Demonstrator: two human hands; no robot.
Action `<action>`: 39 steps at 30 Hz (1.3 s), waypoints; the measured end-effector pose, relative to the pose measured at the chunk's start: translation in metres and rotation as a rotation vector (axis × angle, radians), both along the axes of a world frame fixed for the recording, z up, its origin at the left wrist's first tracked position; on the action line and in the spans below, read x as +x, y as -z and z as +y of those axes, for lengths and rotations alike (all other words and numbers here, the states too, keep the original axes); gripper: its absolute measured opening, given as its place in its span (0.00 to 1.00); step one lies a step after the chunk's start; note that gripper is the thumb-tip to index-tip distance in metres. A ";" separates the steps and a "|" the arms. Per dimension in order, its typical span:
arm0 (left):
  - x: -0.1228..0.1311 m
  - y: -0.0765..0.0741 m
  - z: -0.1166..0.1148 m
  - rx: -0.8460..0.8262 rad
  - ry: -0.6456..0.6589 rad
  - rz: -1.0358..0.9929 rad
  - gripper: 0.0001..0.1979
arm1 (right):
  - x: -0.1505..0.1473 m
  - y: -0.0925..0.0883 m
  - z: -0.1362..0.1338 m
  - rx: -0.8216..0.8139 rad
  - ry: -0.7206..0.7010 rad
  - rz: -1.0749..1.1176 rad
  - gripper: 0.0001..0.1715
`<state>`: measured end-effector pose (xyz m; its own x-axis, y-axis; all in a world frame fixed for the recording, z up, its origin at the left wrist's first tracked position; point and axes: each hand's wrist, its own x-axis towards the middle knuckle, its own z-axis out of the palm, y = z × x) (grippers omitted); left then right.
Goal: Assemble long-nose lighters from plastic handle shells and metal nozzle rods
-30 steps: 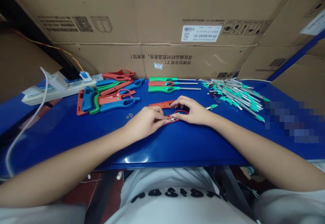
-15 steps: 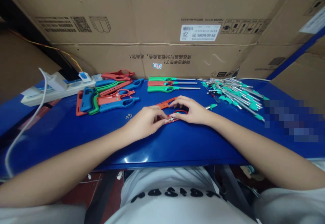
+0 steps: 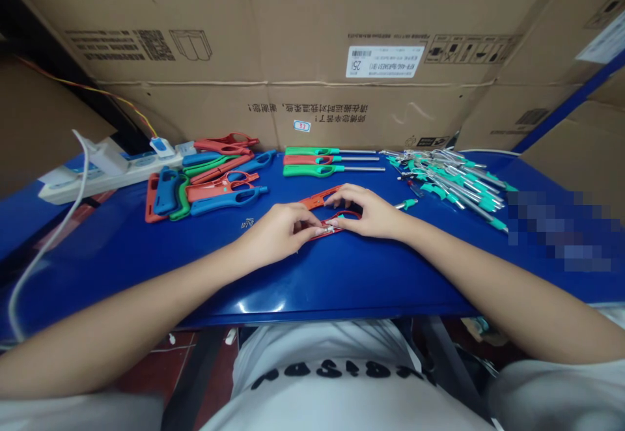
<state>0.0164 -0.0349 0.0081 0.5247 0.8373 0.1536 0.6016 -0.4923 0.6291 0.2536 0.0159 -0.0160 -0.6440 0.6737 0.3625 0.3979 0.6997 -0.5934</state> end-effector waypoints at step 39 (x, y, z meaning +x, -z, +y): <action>-0.009 -0.017 -0.003 0.143 0.028 0.084 0.10 | 0.007 -0.018 -0.005 0.141 0.023 0.003 0.10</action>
